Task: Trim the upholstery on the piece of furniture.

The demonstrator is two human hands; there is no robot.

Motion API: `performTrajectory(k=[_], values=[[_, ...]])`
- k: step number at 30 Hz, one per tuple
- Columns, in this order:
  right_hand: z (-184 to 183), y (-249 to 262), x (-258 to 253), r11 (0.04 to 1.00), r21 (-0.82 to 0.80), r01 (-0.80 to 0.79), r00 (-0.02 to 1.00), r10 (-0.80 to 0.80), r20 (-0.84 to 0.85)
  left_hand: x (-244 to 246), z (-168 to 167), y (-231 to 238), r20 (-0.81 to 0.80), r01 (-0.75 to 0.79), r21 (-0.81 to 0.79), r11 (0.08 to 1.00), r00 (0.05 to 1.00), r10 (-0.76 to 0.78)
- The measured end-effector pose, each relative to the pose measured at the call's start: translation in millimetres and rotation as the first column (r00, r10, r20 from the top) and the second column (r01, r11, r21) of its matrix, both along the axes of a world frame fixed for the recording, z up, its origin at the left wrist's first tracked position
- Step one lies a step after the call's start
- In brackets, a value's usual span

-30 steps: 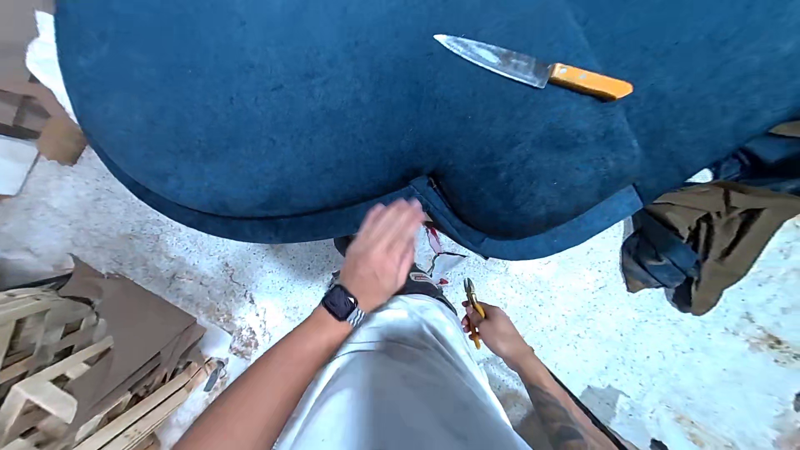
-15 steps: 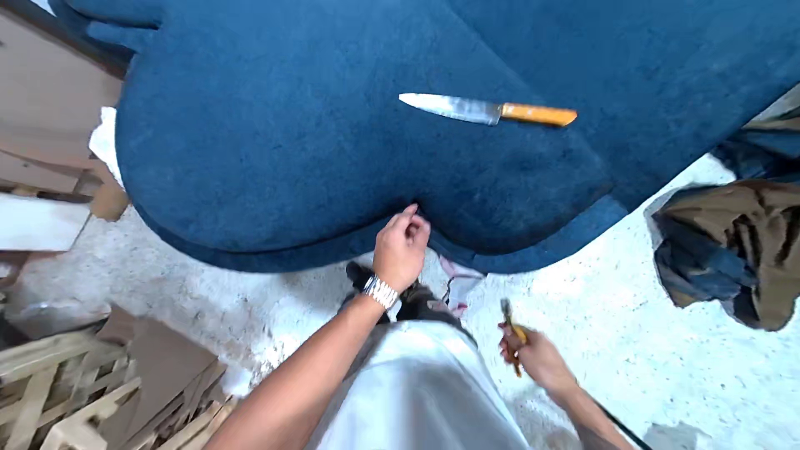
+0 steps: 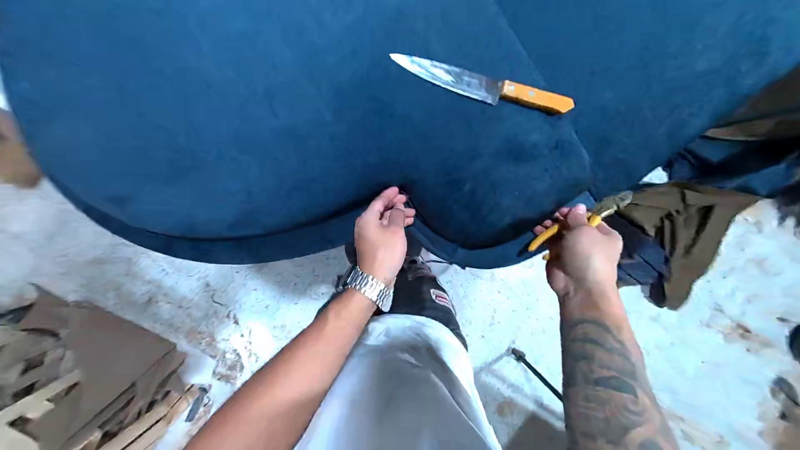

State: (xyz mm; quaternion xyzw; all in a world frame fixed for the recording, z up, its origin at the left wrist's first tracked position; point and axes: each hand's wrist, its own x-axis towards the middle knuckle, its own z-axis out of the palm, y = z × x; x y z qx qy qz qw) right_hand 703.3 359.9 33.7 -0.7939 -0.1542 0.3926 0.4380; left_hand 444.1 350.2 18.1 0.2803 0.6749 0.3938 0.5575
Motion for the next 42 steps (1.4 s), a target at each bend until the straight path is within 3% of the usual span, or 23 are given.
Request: performTrajectory(k=[4, 9, 12, 18, 24, 28, 32, 36, 39, 42], values=[[23, 14, -2, 0.998, -0.001, 0.058, 0.991, -0.058, -0.117, 5, 13, 10, -0.028, 0.014, -0.094, 0.995, 0.999, -0.017], [24, 19, 41, 0.990, 0.037, 0.139, 0.867, -0.104, -0.487, 38, 46, -7, -0.120, -0.144, -0.087, 0.986, 0.984, 0.133], [23, 19, 48, 0.991, 0.057, 0.117, 0.864, -0.073, -0.498, 55, 61, -8, -0.053, -0.140, -0.115, 0.983, 0.989, 0.135], [38, 31, 59, 1.000, 0.009, 0.010, 0.875, -0.005, -0.484, 60, 70, 0, 0.135, -0.263, -0.202, 0.944, 0.947, 0.292], [37, 42, 62, 0.998, -0.045, -0.043, 0.899, 0.019, -0.437, 68, 42, 12, 0.392, -0.485, -0.253, 0.837, 0.740, 0.547], [23, 47, 62, 0.993, -0.091, -0.077, 0.909, 0.032, -0.414, 72, 24, 6, 0.503, -0.535, -0.258, 0.805, 0.637, 0.584], [21, 46, 58, 0.986, -0.107, -0.130, 0.927, 0.083, -0.365, 69, 20, -5, 0.481, -0.421, -0.206, 0.883, 0.742, 0.466], [22, 46, 57, 0.956, -0.152, -0.252, 0.937, 0.202, -0.285, 65, 11, -16, 0.089, -0.109, -0.241, 0.964, 0.987, 0.133], [31, 46, 73, 0.814, -0.288, -0.504, 0.863, 0.467, -0.192, 54, 18, -29, 0.044, 0.090, -0.309, 0.947, 0.996, -0.080], [41, 59, 91, 0.735, -0.259, -0.626, 0.733, 0.669, 0.126, 51, 19, -42, 0.022, -0.052, -0.173, 0.983, 0.998, 0.057]])
